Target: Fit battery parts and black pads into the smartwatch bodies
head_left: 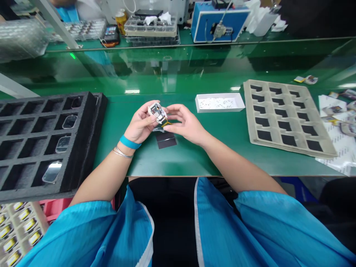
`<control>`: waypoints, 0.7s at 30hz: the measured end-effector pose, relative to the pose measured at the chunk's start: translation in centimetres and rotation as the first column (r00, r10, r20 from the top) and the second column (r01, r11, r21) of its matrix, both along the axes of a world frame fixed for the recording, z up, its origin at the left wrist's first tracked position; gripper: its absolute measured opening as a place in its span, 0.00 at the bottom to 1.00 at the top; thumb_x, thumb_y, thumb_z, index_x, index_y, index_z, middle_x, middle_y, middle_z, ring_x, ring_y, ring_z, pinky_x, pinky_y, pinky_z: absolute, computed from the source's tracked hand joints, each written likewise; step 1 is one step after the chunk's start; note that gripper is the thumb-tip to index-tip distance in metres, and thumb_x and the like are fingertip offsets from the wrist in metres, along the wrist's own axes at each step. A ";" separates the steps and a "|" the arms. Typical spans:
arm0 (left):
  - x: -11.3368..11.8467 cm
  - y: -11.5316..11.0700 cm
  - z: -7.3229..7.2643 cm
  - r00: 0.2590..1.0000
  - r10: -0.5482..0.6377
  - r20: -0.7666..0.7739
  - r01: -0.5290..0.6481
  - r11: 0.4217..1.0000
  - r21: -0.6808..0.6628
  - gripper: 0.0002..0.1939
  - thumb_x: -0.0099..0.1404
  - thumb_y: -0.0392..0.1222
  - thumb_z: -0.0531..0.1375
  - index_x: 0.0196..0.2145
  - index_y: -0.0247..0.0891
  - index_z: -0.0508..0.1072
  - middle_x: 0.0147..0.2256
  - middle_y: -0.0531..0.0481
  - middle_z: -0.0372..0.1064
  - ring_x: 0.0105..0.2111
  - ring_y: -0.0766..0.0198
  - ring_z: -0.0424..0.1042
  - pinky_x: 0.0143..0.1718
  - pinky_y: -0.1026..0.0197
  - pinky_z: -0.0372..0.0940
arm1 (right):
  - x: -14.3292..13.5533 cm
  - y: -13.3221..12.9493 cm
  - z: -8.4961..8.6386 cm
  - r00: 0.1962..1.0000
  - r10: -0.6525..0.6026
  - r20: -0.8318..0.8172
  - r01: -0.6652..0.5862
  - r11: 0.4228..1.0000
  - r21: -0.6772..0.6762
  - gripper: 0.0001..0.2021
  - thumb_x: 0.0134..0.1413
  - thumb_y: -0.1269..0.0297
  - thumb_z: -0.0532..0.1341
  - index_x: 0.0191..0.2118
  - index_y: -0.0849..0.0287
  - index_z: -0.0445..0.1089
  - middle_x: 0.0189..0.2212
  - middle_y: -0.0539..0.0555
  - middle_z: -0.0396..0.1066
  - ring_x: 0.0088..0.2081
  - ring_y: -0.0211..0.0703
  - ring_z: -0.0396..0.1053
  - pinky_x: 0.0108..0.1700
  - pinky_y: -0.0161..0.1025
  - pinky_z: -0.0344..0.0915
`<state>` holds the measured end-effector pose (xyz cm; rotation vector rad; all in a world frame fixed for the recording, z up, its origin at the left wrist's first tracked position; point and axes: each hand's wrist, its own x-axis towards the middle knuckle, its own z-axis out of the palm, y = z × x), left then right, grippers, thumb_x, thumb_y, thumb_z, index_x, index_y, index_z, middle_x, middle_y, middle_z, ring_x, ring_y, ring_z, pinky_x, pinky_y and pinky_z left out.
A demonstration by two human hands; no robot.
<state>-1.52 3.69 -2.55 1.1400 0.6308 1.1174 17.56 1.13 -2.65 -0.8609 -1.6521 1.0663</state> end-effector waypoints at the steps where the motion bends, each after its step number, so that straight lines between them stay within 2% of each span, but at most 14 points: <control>1: -0.1 0.1 0.0 1.000 -0.008 0.020 0.008 1.000 -0.014 0.34 0.45 0.51 0.76 0.48 0.42 0.71 0.44 0.46 0.77 0.52 0.50 0.75 0.52 0.51 0.72 | 0.2 0.1 0.0 0.996 0.076 -0.045 -0.081 0.991 -0.110 0.25 0.48 0.52 0.71 0.48 0.56 0.64 0.42 0.53 0.76 0.41 0.41 0.76 0.43 0.40 0.76; 3: -0.3 0.1 0.2 0.998 -0.017 0.057 0.020 0.998 -0.052 0.34 0.45 0.49 0.76 0.48 0.43 0.71 0.44 0.47 0.77 0.53 0.50 0.74 0.54 0.50 0.71 | 0.7 0.2 0.5 0.978 0.171 -0.118 -0.198 0.938 -0.284 0.25 0.47 0.55 0.72 0.47 0.56 0.64 0.33 0.49 0.76 0.33 0.38 0.76 0.37 0.37 0.75; 5: -0.3 -0.1 0.5 0.997 -0.015 0.080 0.023 0.995 -0.097 0.32 0.47 0.47 0.75 0.48 0.43 0.70 0.43 0.49 0.77 0.52 0.52 0.75 0.54 0.51 0.71 | 1.5 0.1 1.6 0.962 0.195 -0.189 -0.253 0.895 -0.366 0.23 0.48 0.57 0.71 0.47 0.57 0.65 0.27 0.46 0.74 0.27 0.36 0.73 0.32 0.35 0.73; 7: -0.2 -0.4 0.9 0.996 -0.030 0.085 0.042 0.988 -0.148 0.30 0.49 0.45 0.74 0.48 0.43 0.70 0.41 0.50 0.76 0.47 0.56 0.78 0.49 0.56 0.73 | 2.2 -0.2 2.9 0.946 0.194 -0.261 -0.285 0.882 -0.376 0.19 0.48 0.57 0.72 0.43 0.58 0.68 0.27 0.46 0.73 0.26 0.34 0.71 0.31 0.33 0.72; 10: 0.0 -0.8 1.5 0.991 -0.125 0.055 0.135 0.960 -0.246 0.26 0.50 0.42 0.74 0.45 0.41 0.72 0.37 0.52 0.76 0.36 0.62 0.79 0.37 0.64 0.76 | 2.8 -0.7 4.3 0.928 0.228 -0.295 -0.328 0.876 -0.354 0.17 0.47 0.53 0.72 0.36 0.59 0.72 0.31 0.50 0.74 0.30 0.36 0.72 0.36 0.36 0.73; 13: 0.3 -0.9 1.7 0.972 -0.236 0.004 0.222 0.910 -0.350 0.22 0.52 0.38 0.72 0.44 0.38 0.73 0.34 0.52 0.76 0.30 0.65 0.78 0.30 0.67 0.75 | 2.7 -0.7 4.0 0.962 0.219 -0.165 -0.256 0.931 -0.259 0.20 0.43 0.52 0.75 0.37 0.59 0.74 0.34 0.52 0.75 0.36 0.41 0.73 0.42 0.40 0.73; 16: 0.7 -1.1 1.6 0.955 -0.294 -0.035 0.253 0.872 -0.418 0.18 0.54 0.34 0.69 0.43 0.36 0.74 0.34 0.49 0.77 0.32 0.63 0.79 0.32 0.66 0.75 | 2.1 -0.3 2.7 0.999 0.035 0.005 -0.034 0.997 -0.062 0.17 0.49 0.48 0.71 0.36 0.57 0.75 0.37 0.53 0.75 0.39 0.43 0.72 0.45 0.42 0.72; 18: 1.0 -1.2 1.5 0.952 -0.300 -0.052 0.247 0.861 -0.444 0.17 0.54 0.31 0.67 0.42 0.36 0.74 0.35 0.47 0.78 0.34 0.61 0.80 0.34 0.64 0.76 | 1.8 0.1 1.9 0.991 -0.089 0.102 0.081 0.994 0.078 0.17 0.55 0.46 0.66 0.37 0.56 0.76 0.38 0.53 0.74 0.41 0.44 0.71 0.45 0.42 0.71; 21: 1.5 -1.3 1.4 0.962 -0.264 -0.071 0.206 0.871 -0.447 0.16 0.54 0.29 0.66 0.42 0.36 0.74 0.36 0.47 0.78 0.36 0.60 0.80 0.37 0.63 0.76 | 1.5 0.4 1.1 0.957 -0.200 0.209 0.149 0.961 0.234 0.14 0.60 0.49 0.63 0.39 0.56 0.76 0.37 0.53 0.73 0.40 0.43 0.70 0.45 0.43 0.70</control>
